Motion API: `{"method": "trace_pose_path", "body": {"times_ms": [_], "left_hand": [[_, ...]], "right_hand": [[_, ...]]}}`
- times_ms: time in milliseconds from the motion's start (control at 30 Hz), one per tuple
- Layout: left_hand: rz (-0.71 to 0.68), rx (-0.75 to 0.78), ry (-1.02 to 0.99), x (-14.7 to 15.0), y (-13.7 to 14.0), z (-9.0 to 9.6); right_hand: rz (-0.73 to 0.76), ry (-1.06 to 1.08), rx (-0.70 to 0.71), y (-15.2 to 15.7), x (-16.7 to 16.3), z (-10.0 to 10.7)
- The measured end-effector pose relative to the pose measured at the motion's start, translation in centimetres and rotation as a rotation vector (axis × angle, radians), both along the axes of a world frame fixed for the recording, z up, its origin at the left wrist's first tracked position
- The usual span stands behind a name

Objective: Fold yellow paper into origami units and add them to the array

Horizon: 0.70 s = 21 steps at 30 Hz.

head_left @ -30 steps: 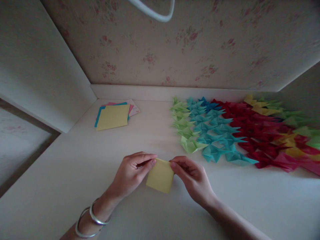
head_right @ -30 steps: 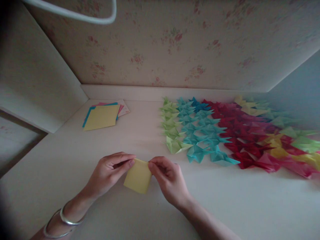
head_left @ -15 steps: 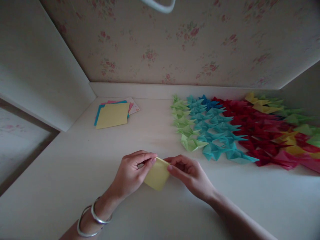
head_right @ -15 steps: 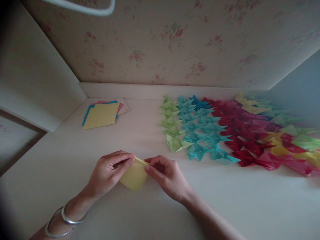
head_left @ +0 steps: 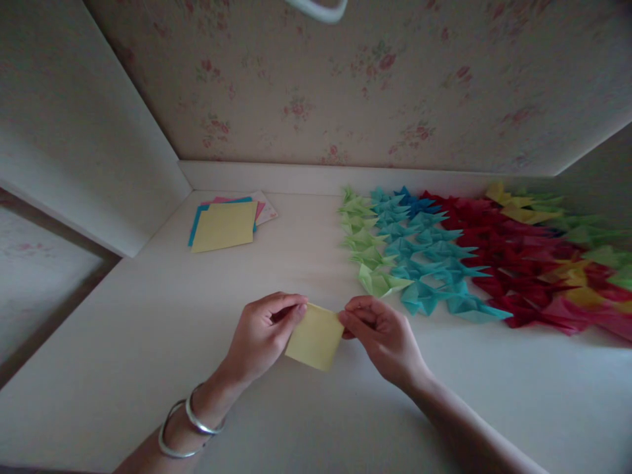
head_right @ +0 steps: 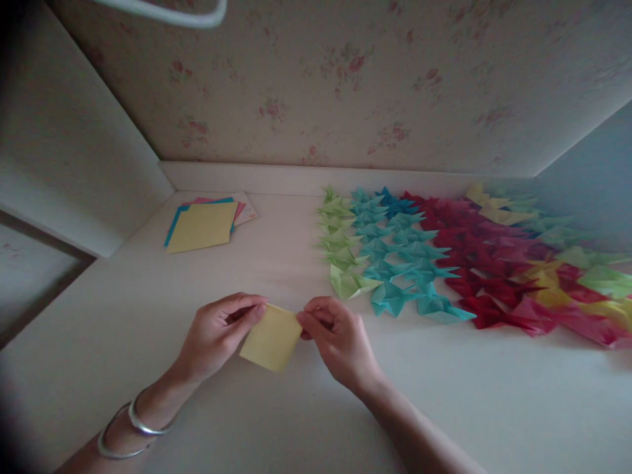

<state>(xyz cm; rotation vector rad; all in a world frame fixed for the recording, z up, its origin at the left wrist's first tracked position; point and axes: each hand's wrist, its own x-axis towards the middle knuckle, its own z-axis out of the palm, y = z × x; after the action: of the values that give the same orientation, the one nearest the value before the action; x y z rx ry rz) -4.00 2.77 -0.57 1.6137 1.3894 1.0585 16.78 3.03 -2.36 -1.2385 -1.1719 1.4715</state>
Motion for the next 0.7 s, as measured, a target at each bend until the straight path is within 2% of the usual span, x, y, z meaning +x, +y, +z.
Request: {"method": "trace_pose_path", "body": {"times_ms": [200, 367, 533, 700], "left_hand": [[0.024, 0.012, -0.011, 0.08, 0.03, -0.13], [0.085, 0.036, -0.013, 0.01, -0.06, -0.02], [0.068, 0.042, -0.025, 0.13, -0.14, 0.15], [0.013, -0.077, -0.041, -0.01, 0.13, 0.01]], "right_hand": [[-0.060, 0.014, 0.012, 0.13, -0.18, 0.13], [0.154, 0.007, -0.052, -0.02, 0.04, -0.02], [0.140, -0.103, 0.037, -0.34, 0.19, 0.12], [0.192, -0.258, 0.119, -0.28, 0.43, 0.54]]}}
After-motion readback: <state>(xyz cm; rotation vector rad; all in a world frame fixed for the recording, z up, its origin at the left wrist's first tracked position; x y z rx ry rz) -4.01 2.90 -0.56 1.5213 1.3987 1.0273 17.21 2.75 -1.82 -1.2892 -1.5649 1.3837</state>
